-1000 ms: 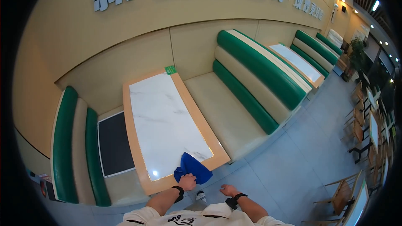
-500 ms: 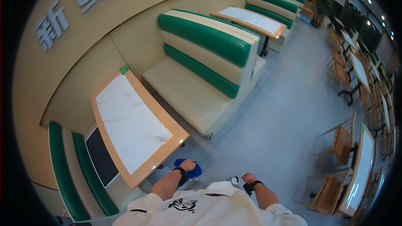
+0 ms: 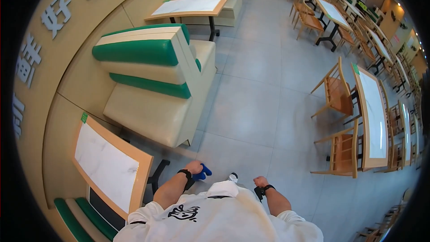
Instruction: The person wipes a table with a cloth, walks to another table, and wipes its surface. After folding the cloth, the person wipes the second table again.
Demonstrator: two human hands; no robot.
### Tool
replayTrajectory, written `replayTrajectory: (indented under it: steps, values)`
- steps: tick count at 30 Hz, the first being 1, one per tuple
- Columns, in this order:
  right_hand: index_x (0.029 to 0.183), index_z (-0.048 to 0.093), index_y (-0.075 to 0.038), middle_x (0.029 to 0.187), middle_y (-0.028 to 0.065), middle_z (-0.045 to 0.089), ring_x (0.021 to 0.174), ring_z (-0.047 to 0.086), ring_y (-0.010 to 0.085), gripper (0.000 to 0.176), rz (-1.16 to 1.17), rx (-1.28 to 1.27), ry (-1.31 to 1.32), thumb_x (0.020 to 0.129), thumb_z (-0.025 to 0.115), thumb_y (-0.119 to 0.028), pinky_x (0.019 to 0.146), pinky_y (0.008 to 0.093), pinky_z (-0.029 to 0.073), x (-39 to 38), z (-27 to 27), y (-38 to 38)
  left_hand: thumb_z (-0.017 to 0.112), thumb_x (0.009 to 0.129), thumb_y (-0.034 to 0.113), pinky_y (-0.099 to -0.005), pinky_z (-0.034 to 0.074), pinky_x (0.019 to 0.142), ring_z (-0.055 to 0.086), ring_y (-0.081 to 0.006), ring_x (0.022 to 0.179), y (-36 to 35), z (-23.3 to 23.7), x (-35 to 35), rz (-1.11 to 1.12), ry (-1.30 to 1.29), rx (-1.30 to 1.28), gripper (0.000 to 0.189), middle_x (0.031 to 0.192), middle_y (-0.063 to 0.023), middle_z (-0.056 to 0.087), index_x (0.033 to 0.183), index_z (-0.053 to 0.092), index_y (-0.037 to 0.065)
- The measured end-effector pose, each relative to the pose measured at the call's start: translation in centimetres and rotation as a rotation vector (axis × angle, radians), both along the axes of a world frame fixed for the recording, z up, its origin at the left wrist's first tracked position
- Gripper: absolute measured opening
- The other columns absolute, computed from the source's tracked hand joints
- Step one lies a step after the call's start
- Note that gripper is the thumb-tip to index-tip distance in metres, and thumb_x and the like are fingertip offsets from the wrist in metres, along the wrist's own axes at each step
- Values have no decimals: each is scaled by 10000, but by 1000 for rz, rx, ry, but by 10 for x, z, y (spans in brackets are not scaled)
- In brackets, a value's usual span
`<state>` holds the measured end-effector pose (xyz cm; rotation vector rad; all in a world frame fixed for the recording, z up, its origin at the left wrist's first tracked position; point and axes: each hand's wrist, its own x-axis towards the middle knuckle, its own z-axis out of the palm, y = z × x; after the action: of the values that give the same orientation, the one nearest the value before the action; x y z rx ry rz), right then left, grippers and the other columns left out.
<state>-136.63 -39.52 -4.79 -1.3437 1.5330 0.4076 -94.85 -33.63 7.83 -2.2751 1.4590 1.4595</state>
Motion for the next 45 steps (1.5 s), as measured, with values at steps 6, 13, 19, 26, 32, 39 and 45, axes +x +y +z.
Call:
replayTrajectory:
  steps: [6, 13, 19, 26, 32, 39, 45]
  values:
    - [920, 709, -23, 936, 204, 690, 935, 656, 343, 385, -30, 1, 36, 780, 514, -324, 844, 413, 503, -20, -1, -12, 479, 791, 243, -479, 467, 889, 597, -424, 1001, -37, -5, 9, -52, -117, -213, 371, 1038, -248, 649, 1019, 661, 14]
    - [983, 698, -34, 1036, 226, 661, 1030, 617, 377, 418, -205, -71, -54, 805, 518, -367, 897, 421, 490, 4, -17, -73, 485, 764, 218, -469, 466, 904, 598, -424, 1003, -82, -52, 60, -174, -155, -108, 376, 1056, -254, 643, 1009, 666, -4]
    - [926, 693, -36, 888, 145, 676, 855, 631, 286, 347, -493, -211, -37, 838, 536, -332, 766, 387, 502, -5, 35, -120, 482, 753, 200, -456, 468, 906, 615, -408, 992, -164, -94, 84, -278, -148, -46, 387, 1041, -258, 653, 1014, 686, 0]
    - [985, 688, -56, 971, 184, 683, 964, 630, 379, 375, -806, -331, 79, 860, 530, -372, 840, 425, 498, -26, 101, -114, 344, 873, 8, -281, 551, 536, 679, -177, 591, -344, 7, 6, -184, 367, 199, 416, 803, -109, 726, 1061, 712, 51]
    - [1035, 689, -78, 1026, 195, 671, 998, 618, 385, 350, -889, -105, 136, 846, 516, -317, 875, 431, 494, -61, 57, -15, 468, 804, 122, -448, 493, 861, 614, -385, 1002, -436, -65, -59, -553, 33, -349, 340, 1049, -256, 651, 1048, 621, -57]
    - [879, 653, -71, 875, 119, 687, 816, 663, 304, 180, -317, -140, 53, 796, 608, -225, 719, 419, 534, -135, -55, 92, 510, 828, 192, -492, 464, 826, 584, -459, 939, -417, -64, -140, -541, 192, -527, 269, 953, -289, 627, 956, 624, -16]
    - [875, 657, -15, 669, 71, 627, 565, 598, 181, 214, -1105, -149, -188, 812, 553, -191, 542, 336, 492, -204, -42, 53, 481, 776, 226, -477, 477, 879, 596, -458, 960, -343, -94, -173, -408, -47, -392, 357, 980, -286, 639, 961, 656, -24]
